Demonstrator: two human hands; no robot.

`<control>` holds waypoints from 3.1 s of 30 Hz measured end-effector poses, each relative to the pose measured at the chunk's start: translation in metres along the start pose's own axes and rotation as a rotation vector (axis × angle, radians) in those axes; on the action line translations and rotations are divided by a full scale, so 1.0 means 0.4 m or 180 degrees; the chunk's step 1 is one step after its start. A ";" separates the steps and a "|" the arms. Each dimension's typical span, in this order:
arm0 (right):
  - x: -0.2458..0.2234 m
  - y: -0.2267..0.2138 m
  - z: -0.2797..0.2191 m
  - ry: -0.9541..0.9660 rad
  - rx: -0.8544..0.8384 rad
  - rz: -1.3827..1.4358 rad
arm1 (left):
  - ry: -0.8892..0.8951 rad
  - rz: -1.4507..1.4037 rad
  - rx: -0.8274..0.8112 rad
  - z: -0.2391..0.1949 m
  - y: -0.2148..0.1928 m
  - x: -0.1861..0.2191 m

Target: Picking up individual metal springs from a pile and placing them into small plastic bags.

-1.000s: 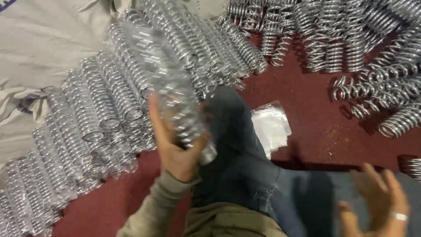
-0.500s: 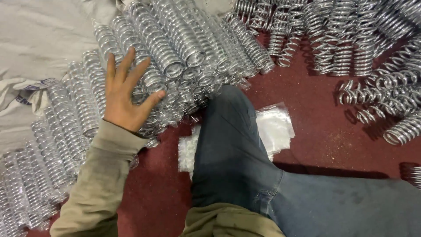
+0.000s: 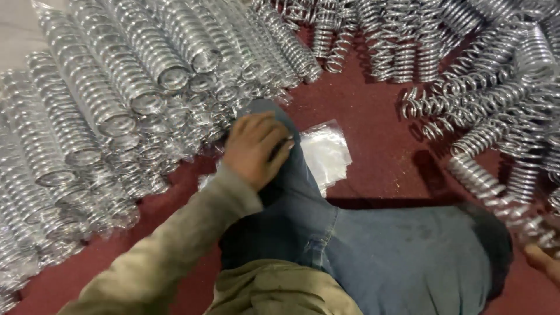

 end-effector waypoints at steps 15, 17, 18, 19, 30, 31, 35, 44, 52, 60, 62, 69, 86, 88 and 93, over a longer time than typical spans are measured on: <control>-0.844 0.719 -0.057 -0.0859 0.0382 -0.2194 | -0.1115 0.0691 -0.2741 0.083 0.672 -0.025; -0.845 0.742 -0.073 -0.1022 0.0517 -0.2103 | -0.1231 0.0488 -0.2400 0.098 0.619 -0.018; -0.851 0.748 -0.077 -0.1190 0.0664 -0.2018 | -0.1336 0.0277 -0.2045 0.120 0.592 -0.014; -0.851 0.748 -0.084 -0.1188 0.0698 -0.2015 | -0.1307 0.0275 -0.2029 0.137 0.493 0.020; -0.977 0.741 -0.230 -0.2511 0.1023 0.0204 | -0.0815 -0.3422 -0.0240 0.124 -0.040 0.311; -0.973 0.744 -0.255 -0.2504 0.1032 0.0191 | -0.0811 -0.3438 -0.0244 0.105 -0.059 0.325; -0.903 0.763 -0.328 -0.1827 0.1385 0.0640 | -0.2049 -0.6349 -0.1754 -0.005 0.009 0.443; -0.808 0.708 -0.296 -0.0205 0.0723 0.1777 | -0.1053 -0.5173 -0.2246 -0.037 0.127 0.461; -0.831 0.695 -0.218 -0.0107 0.0367 0.1753 | -0.1020 -0.5065 -0.1371 0.105 0.148 0.400; -0.767 0.625 -0.019 -0.0347 0.0204 0.0883 | -0.1879 -0.3672 -0.1959 0.180 0.325 0.416; -0.687 0.639 0.020 -0.0255 0.0028 0.1025 | -0.1980 -0.3522 -0.2161 0.199 0.260 0.404; -0.575 0.739 0.051 -0.0190 -0.0174 0.1574 | -0.2395 -0.2685 -0.2665 0.002 0.597 0.377; -0.573 0.806 0.098 0.0343 0.0011 0.0728 | -0.2658 -0.2030 -0.3294 0.010 0.609 0.359; -0.582 0.821 0.096 0.0358 0.0036 0.0668 | -0.2142 -0.1460 -0.3396 0.029 0.544 0.370; -0.581 0.826 0.072 0.0422 0.0059 0.0436 | -0.1880 -0.1193 -0.2878 0.044 0.497 0.384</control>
Point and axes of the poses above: each hand's wrist, its own z-axis towards the middle knuckle, its own y-axis out of the palm, x = y × z, the point moved 4 cm from there along z, towards the middle knuckle, and after that the axes turned 15 degrees about z, right-handed, at the moved point
